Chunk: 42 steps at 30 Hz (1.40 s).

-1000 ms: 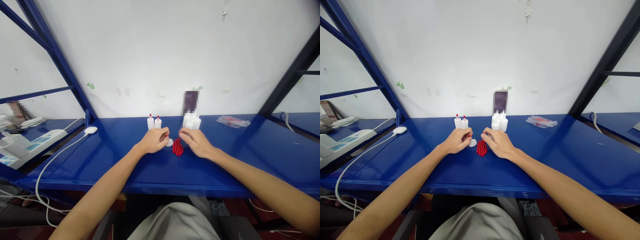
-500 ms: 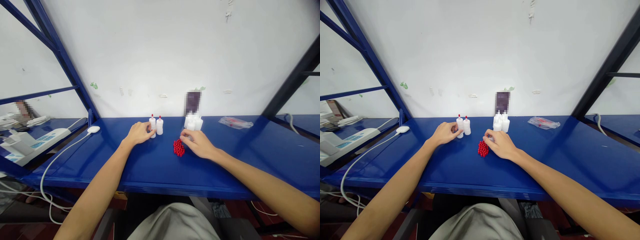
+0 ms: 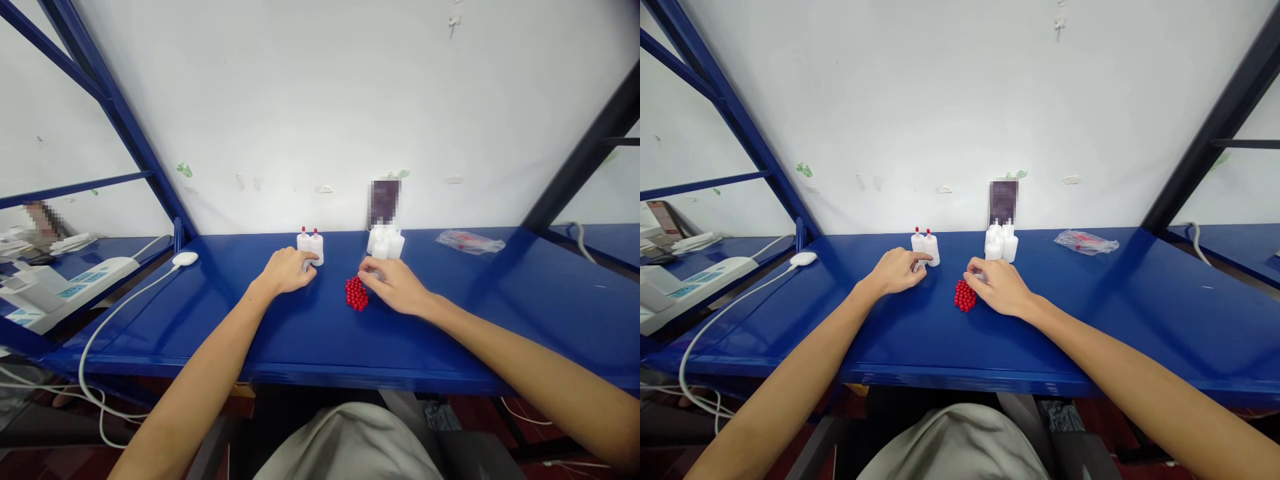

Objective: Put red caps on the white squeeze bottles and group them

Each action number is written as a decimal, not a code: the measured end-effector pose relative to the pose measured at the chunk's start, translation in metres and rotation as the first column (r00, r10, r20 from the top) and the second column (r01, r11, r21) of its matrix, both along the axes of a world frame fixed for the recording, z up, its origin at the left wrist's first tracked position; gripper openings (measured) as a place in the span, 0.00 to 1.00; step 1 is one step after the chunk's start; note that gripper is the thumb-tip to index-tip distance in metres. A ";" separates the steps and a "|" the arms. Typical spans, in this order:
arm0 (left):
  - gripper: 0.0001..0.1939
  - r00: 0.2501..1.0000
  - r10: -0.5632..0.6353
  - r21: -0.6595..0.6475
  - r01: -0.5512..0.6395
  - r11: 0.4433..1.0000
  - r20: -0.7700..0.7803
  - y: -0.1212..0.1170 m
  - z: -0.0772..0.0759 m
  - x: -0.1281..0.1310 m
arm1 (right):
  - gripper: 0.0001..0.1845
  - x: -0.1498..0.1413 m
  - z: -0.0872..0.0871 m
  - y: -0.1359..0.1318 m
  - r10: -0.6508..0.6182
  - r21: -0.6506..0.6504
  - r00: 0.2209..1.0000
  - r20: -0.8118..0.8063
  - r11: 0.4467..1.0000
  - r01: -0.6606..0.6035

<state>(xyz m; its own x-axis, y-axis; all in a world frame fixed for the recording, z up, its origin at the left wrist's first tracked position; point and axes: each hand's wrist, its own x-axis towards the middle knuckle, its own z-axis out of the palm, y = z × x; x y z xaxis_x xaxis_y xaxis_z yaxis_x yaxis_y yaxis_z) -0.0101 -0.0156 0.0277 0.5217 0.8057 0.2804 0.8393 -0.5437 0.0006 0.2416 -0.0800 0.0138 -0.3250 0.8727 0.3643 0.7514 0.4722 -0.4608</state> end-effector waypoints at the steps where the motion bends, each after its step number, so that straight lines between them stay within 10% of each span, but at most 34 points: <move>1: 0.21 0.999 -0.031 0.000 0.031 1.000 0.015 -0.002 0.000 0.001 | 0.15 0.001 0.000 0.000 0.004 -0.001 1.000 -0.007 1.000 -0.004; 10: 0.17 0.921 -0.390 -0.016 0.390 0.920 0.013 -0.021 -0.017 0.039 | 0.18 0.004 0.000 0.001 0.056 0.036 0.991 -0.119 0.998 -0.052; 24: 0.09 0.910 -0.400 -0.014 0.404 0.915 0.109 -0.016 -0.021 0.038 | 0.18 0.004 0.000 0.002 0.052 0.039 0.994 -0.097 0.998 -0.048; 32: 0.10 0.698 -0.599 0.270 0.536 0.800 0.391 -0.038 -0.021 0.055 | 0.22 0.002 -0.002 -0.001 0.213 0.069 0.972 -0.102 0.976 -0.206; 42: 0.07 0.700 -0.618 0.245 0.568 0.785 0.357 -0.041 -0.020 0.056 | 0.20 0.002 -0.001 -0.003 0.267 0.056 0.959 -0.096 0.963 -0.263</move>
